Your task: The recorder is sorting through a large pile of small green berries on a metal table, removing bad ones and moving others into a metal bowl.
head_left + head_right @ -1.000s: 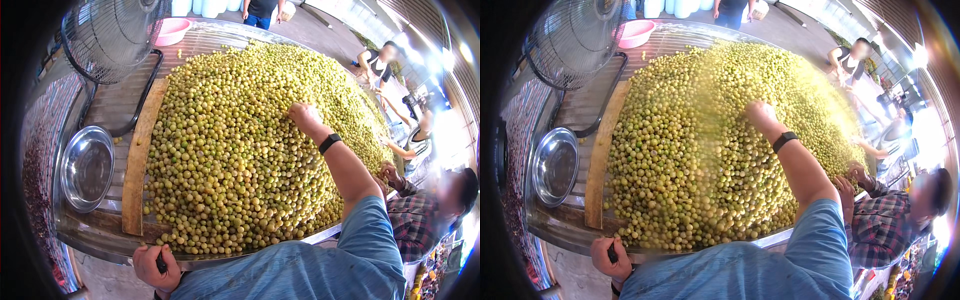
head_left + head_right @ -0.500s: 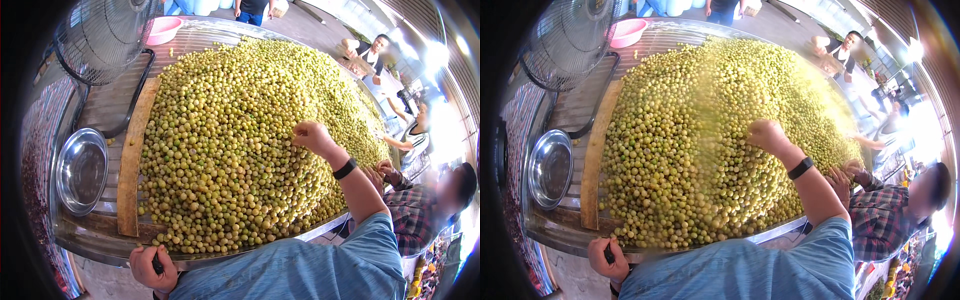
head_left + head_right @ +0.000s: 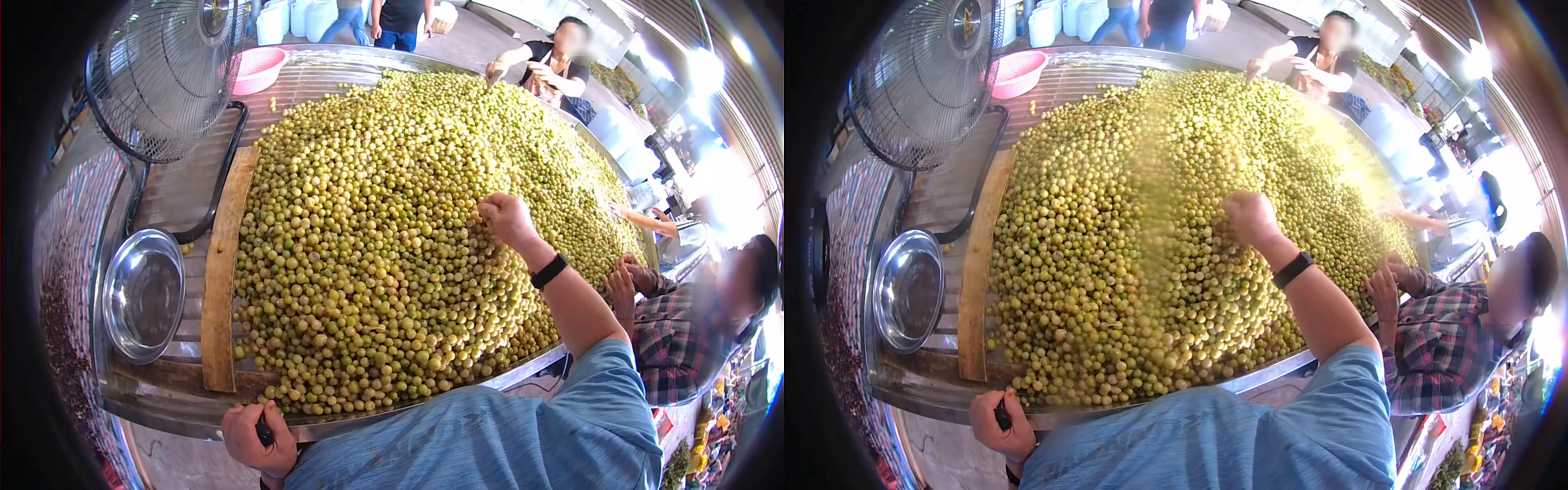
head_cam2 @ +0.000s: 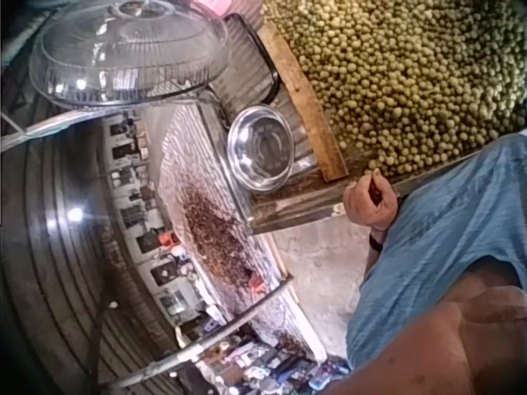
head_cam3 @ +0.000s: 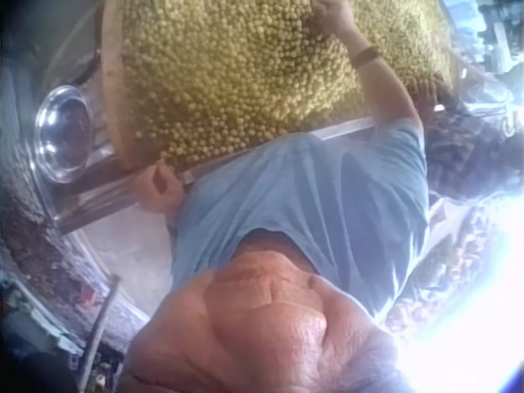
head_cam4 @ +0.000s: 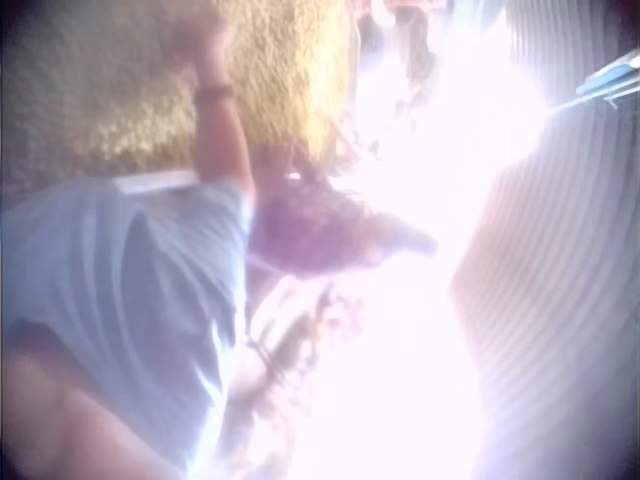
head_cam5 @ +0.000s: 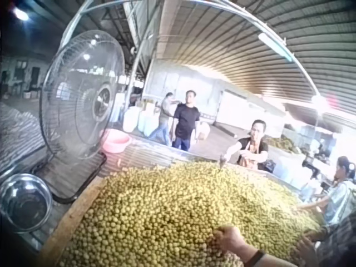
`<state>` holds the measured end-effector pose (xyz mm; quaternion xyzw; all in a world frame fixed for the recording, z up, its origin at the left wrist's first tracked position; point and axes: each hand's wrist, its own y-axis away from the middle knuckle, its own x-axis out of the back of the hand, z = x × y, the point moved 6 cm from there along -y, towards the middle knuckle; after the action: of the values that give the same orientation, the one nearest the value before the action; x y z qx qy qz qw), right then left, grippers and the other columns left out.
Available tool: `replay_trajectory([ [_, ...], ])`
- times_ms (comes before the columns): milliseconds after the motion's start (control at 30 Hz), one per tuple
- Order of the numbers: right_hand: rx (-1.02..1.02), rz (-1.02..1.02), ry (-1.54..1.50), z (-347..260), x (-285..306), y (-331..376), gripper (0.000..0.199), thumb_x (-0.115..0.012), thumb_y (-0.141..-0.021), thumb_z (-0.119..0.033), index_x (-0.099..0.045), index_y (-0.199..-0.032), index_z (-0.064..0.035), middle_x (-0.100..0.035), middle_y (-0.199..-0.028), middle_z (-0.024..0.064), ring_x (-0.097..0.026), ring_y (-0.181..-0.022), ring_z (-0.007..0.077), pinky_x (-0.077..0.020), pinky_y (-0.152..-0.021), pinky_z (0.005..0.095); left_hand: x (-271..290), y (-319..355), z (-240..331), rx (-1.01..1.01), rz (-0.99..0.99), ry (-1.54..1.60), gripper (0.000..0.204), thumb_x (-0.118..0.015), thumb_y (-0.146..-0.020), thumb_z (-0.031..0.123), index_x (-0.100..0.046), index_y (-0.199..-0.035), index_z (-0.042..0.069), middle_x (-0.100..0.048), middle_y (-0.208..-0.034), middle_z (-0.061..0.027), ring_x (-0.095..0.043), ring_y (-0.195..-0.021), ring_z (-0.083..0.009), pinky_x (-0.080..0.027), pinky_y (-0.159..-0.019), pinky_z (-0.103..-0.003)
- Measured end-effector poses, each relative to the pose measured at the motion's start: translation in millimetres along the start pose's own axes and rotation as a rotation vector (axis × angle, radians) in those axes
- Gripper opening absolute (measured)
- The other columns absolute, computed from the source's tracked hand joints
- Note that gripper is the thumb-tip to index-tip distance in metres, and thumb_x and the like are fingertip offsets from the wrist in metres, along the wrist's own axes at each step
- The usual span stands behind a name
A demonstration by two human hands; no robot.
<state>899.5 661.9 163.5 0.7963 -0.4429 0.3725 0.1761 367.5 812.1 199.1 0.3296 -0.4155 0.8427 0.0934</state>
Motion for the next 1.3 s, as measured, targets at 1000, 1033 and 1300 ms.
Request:
replay_trajectory([
  [1000, -0.234, -0.103, -1.446, 61.5, 66.1, 375.2, 0.011, -0.074, -0.084, -0.013, -0.067, -0.084, -0.0051, -0.059, -0.069, 0.0053, -0.056, -0.056, 0.0119, -0.0406, -0.042, 0.0247, -4.0, -4.1, -2.4, -0.082, -0.01, 0.051, 0.01, -0.075, -0.083, 0.003, -0.065, -0.088, 0.003, -0.064, -0.076, -0.0112, -0.062, -0.067, -0.0314, -0.047, -0.061, -0.041],
  [1033, -0.715, 0.137, -1.639, 126.4, 15.5, 407.5, 0.01, -0.072, -0.086, -0.014, -0.067, -0.078, -0.0102, -0.055, -0.066, 0.0019, -0.057, -0.059, 0.0173, -0.0426, -0.045, 0.0286, -4.4, -5.4, 0.2, -0.104, -0.005, 0.072, 0.01, -0.075, -0.083, 0.003, -0.065, -0.087, 0.003, -0.064, -0.076, -0.0113, -0.062, -0.067, -0.0314, -0.047, -0.06, -0.041],
  [1300, -0.747, -0.433, -0.213, 143.1, 15.2, 404.4, 0.016, -0.072, -0.09, -0.017, -0.075, -0.092, -0.0012, -0.075, -0.088, 0.0111, -0.072, -0.077, 0.0144, -0.0563, -0.065, 0.0282, -2.4, -4.7, -1.0, -0.143, 0.021, 0.083, 0.012, -0.077, -0.081, 0.005, -0.066, -0.086, 0.005, -0.065, -0.075, -0.0101, -0.061, -0.065, -0.0315, -0.046, -0.06, -0.04],
])
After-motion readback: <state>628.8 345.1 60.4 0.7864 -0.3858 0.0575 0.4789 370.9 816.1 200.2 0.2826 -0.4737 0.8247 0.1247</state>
